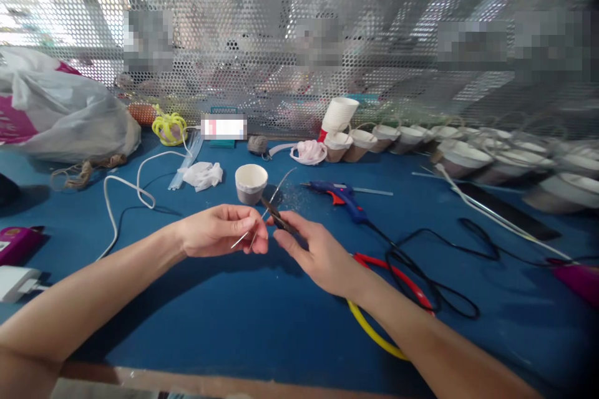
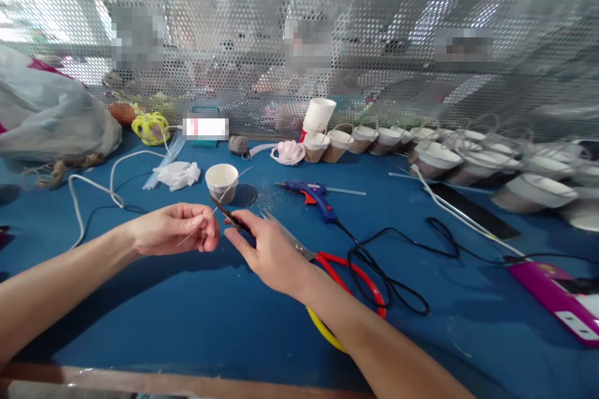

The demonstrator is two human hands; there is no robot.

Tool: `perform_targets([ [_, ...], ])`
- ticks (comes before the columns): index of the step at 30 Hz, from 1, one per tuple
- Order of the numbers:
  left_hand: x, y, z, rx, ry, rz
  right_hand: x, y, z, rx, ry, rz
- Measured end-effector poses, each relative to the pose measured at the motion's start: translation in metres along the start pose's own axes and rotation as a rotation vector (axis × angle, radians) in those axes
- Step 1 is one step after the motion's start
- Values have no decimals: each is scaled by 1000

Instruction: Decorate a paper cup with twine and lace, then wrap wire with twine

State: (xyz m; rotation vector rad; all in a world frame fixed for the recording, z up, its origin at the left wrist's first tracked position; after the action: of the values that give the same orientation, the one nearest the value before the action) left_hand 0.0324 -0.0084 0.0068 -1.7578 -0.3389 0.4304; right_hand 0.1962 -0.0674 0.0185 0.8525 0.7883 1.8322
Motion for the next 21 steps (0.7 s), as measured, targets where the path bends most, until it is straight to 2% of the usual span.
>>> perform_targets([
  [2, 0, 1, -3, 30, -26, -19, 0, 0, -1, 8, 1, 10],
  [3, 0, 0, -5, 123, -77, -31, 0, -1, -1, 2, -5, 4],
  [5, -4, -6, -10, 468, -265, -67, 1, -3, -2, -41, -37, -30],
  [7, -9, -16, -15, 962, -543, -140, 2, -5, -4, -102, -67, -68],
  [8, -12, -20, -17, 1138, -667, -194, 2, -6, -4, -123, -76, -76],
  [9, -13, -23, -19, 1228, -711, -210, 2, -6, -5, -133, -81, -75],
  [11, -13, -23, -17, 1170, -627, -177, 3, -6, -5, -132, -85, -67],
  [17, -2, -5, 5, 218, -183, -53, 1, -2, 0, -60, -58, -69],
  [19, 1, 1, 6, 78, -49, -4, 0, -1, 0, -52, -40, -51],
  [21, 1, 2, 3, 95, -31, -5, 0, -1, 0, -45, -33, -37],
])
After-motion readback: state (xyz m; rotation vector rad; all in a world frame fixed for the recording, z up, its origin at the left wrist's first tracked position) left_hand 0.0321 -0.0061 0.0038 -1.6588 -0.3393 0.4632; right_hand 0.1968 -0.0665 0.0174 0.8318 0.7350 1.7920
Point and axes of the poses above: each hand's wrist, its own x-axis towards the middle knuckle, its own z-axis out of the back of the hand, y = z × x, the point moved 2 cm from there along x, towards the middle knuckle, and after that the axes turned 9 degrees about x, right-handed, at the moved point
